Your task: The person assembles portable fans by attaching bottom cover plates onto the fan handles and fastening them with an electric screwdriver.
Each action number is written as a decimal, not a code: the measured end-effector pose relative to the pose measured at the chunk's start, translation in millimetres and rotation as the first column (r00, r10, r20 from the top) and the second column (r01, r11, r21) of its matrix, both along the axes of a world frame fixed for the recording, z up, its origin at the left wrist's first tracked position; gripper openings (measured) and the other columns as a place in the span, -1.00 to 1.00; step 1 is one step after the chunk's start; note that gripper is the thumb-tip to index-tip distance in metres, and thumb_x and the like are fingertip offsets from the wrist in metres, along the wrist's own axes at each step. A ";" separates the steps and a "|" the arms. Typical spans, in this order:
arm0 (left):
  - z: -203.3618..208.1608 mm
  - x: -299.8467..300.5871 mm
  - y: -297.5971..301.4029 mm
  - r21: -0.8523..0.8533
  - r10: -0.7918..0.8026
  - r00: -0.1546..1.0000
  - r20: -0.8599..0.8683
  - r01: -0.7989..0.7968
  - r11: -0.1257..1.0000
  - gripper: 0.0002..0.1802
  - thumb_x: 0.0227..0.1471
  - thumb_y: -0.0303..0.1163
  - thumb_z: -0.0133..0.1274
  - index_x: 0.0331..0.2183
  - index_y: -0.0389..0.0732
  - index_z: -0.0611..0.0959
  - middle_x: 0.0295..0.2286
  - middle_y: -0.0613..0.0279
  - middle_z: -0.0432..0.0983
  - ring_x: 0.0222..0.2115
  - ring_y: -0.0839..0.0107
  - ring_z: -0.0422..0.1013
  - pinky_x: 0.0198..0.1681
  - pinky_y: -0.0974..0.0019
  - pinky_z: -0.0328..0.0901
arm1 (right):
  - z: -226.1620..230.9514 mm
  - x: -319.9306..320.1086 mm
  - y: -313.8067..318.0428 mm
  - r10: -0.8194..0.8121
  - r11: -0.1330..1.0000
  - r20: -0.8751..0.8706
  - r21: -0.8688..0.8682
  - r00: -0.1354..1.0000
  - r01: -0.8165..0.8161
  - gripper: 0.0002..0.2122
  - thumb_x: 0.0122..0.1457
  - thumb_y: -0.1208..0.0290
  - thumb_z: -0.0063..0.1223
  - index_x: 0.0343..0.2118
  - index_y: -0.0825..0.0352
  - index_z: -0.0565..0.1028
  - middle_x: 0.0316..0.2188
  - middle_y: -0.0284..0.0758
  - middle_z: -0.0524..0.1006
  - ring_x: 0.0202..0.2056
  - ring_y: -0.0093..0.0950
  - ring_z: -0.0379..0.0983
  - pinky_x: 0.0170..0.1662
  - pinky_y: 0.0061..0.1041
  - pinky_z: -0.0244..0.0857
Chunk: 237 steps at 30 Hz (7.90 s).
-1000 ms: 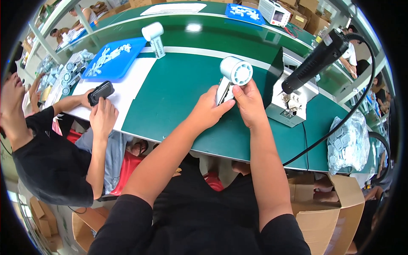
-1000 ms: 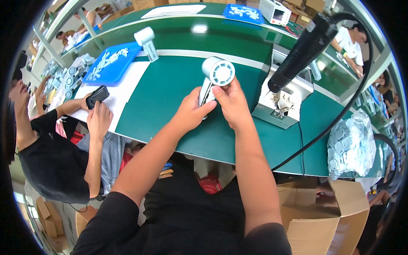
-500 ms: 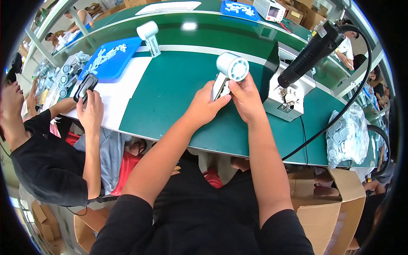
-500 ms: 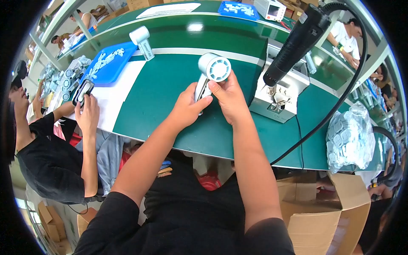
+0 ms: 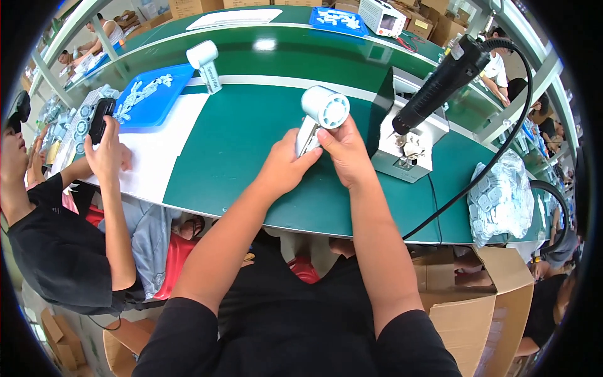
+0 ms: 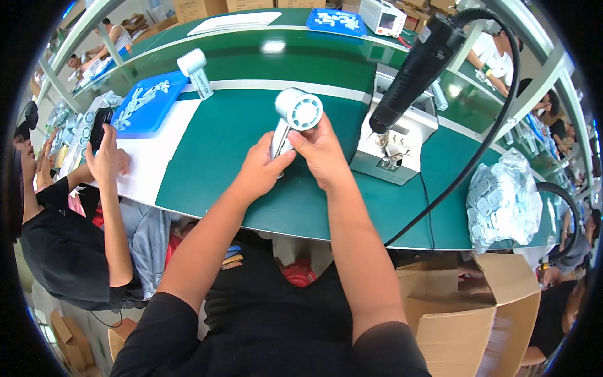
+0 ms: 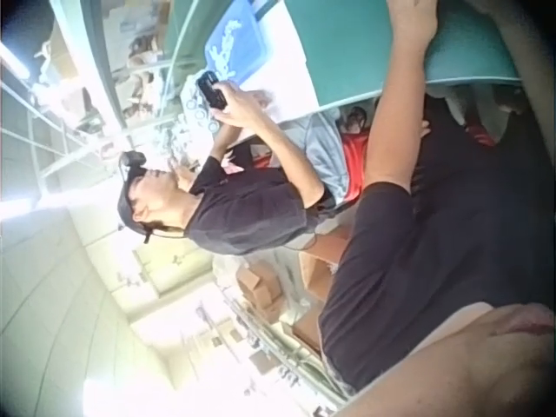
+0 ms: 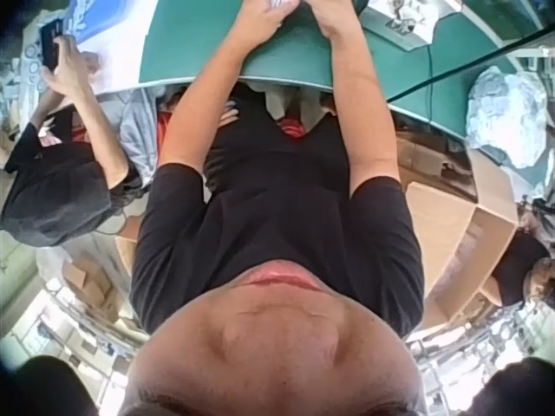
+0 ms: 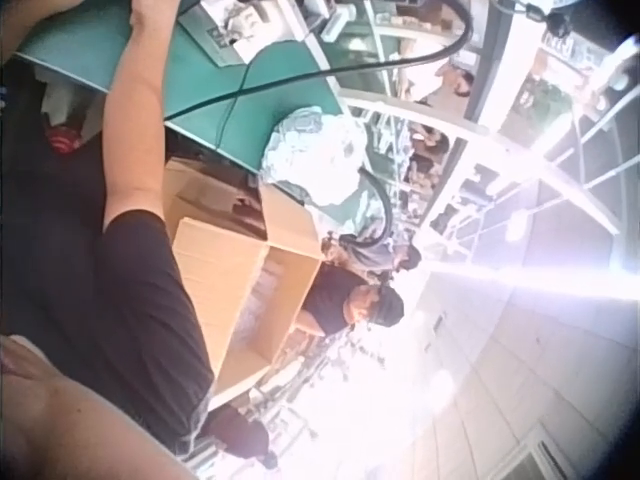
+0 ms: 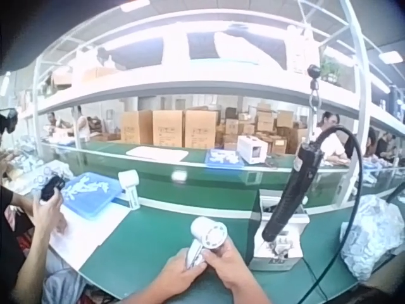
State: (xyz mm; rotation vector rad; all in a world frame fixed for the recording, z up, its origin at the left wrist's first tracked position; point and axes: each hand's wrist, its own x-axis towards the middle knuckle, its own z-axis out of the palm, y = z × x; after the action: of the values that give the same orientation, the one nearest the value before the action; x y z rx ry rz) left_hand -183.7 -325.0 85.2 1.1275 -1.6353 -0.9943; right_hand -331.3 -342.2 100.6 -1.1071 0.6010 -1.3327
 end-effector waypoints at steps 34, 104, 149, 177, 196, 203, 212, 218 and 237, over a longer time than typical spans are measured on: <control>1.4 3.1 2.6 -0.088 -0.013 1.000 0.014 0.014 0.996 -0.52 -0.05 -0.30 0.17 -0.12 -0.36 0.43 -0.44 0.20 0.47 -0.52 0.54 0.37 -0.49 0.44 0.28 | 8.2 -7.8 3.5 0.035 0.999 -0.085 0.017 0.996 -0.033 -0.37 0.02 0.56 0.15 0.15 0.32 0.10 -0.02 -0.27 0.37 0.01 -0.43 0.31 0.11 -0.40 0.17; 0.9 -3.7 -3.8 0.305 -0.081 0.849 -0.522 0.274 0.912 -0.66 0.15 -0.32 -0.10 -0.11 -0.35 0.43 -0.34 0.10 0.49 -0.38 0.36 0.47 -0.27 0.33 0.41 | -4.2 -0.4 1.9 -0.083 0.995 -0.117 0.045 0.990 0.089 -0.41 0.21 0.41 -0.02 0.26 0.18 0.00 -0.21 -0.20 0.50 -0.33 -0.57 0.41 -0.33 -0.57 0.32; 27.9 -54.5 -116.4 0.031 -0.378 0.777 -0.503 0.453 0.891 -0.48 0.11 -0.48 -0.05 0.11 -0.22 0.25 -0.09 0.09 0.40 -0.06 0.34 0.32 0.05 0.21 0.20 | -23.1 4.4 -15.2 -0.606 0.790 -0.284 -0.112 0.743 0.602 -0.44 0.21 0.27 -0.10 0.19 0.42 0.06 0.14 -0.05 0.20 0.17 -0.26 0.13 0.20 -0.39 -0.02; -20.4 -71.6 -139.4 -0.082 -0.281 0.950 -0.135 0.271 0.959 -0.33 0.10 -0.42 -0.04 0.20 -0.13 0.10 -0.11 0.00 0.41 -0.09 0.20 0.37 -0.02 0.22 0.26 | -23.0 -1.3 -19.3 -0.566 0.783 -0.665 -0.248 0.487 0.570 -0.39 0.01 0.51 -0.06 0.19 0.42 0.08 0.21 -0.06 0.10 0.24 -0.20 0.01 0.25 -0.38 -0.07; -23.2 -54.2 -132.4 -0.050 -0.308 0.920 -0.243 0.305 0.951 -0.28 -0.10 -0.81 -0.08 0.14 -0.20 0.25 -0.01 0.11 0.36 0.03 0.34 0.30 0.10 0.30 0.18 | -37.0 7.4 -19.2 -0.698 0.702 -0.582 -0.443 0.417 0.557 -0.64 -0.04 0.55 0.04 -0.10 0.33 0.45 0.06 -0.05 0.30 0.11 -0.17 0.23 0.14 -0.35 0.12; -20.9 -65.7 -131.2 -0.222 -0.186 0.982 -0.020 0.177 0.959 -0.41 -0.14 -0.70 0.00 0.02 -0.20 0.38 -0.22 0.15 0.48 -0.19 0.42 0.39 -0.11 0.29 0.31 | -39.1 -12.1 -27.7 -0.603 0.797 -0.578 -0.412 0.551 0.441 -0.66 -0.03 0.59 0.02 -0.11 0.35 0.45 0.08 -0.04 0.31 0.15 -0.20 0.19 0.19 -0.38 0.05; -15.4 -54.4 -126.9 -0.210 -0.211 0.972 -0.101 0.186 0.960 -0.24 -0.16 -0.67 0.06 0.13 -0.07 0.29 -0.20 0.11 0.48 -0.21 0.38 0.41 -0.12 0.31 0.32 | -38.9 -1.6 -24.3 -0.583 0.806 -0.583 -0.326 0.566 0.494 -0.61 0.01 0.57 0.02 -0.03 0.25 0.43 0.15 -0.08 0.22 0.10 -0.27 0.23 0.01 -0.44 0.20; -6.8 -71.1 -119.7 -0.308 -0.164 0.987 0.000 0.156 0.939 -0.13 -0.40 -0.48 0.26 0.07 -0.19 0.33 -0.22 -0.08 0.48 -0.23 0.04 0.45 -0.18 0.19 0.34 | 2.0 12.8 14.5 -0.819 0.529 -0.231 -0.657 0.525 0.537 -0.89 0.06 0.60 0.01 -0.32 0.39 0.48 -0.38 -0.25 0.47 -0.32 -0.38 0.39 -0.25 -0.47 0.28; -21.4 -65.0 -125.9 -0.106 -0.194 0.979 -0.067 0.186 0.977 -0.21 -0.14 -0.57 0.12 0.15 -0.15 0.23 -0.08 -0.02 0.44 -0.04 0.17 0.39 0.06 0.23 0.25 | 187.4 -87.1 200.9 -0.569 0.253 0.019 -0.947 0.822 0.198 -0.64 0.24 0.21 -0.17 0.05 0.23 0.25 -0.22 -0.17 0.46 -0.41 -0.35 0.39 -0.39 -0.43 0.25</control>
State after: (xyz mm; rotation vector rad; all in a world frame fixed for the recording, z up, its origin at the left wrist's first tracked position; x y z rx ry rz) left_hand -248.7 -450.9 63.8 0.8679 -1.7337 -1.0524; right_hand -418.4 -141.3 288.0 -2.3063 0.3081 -2.0602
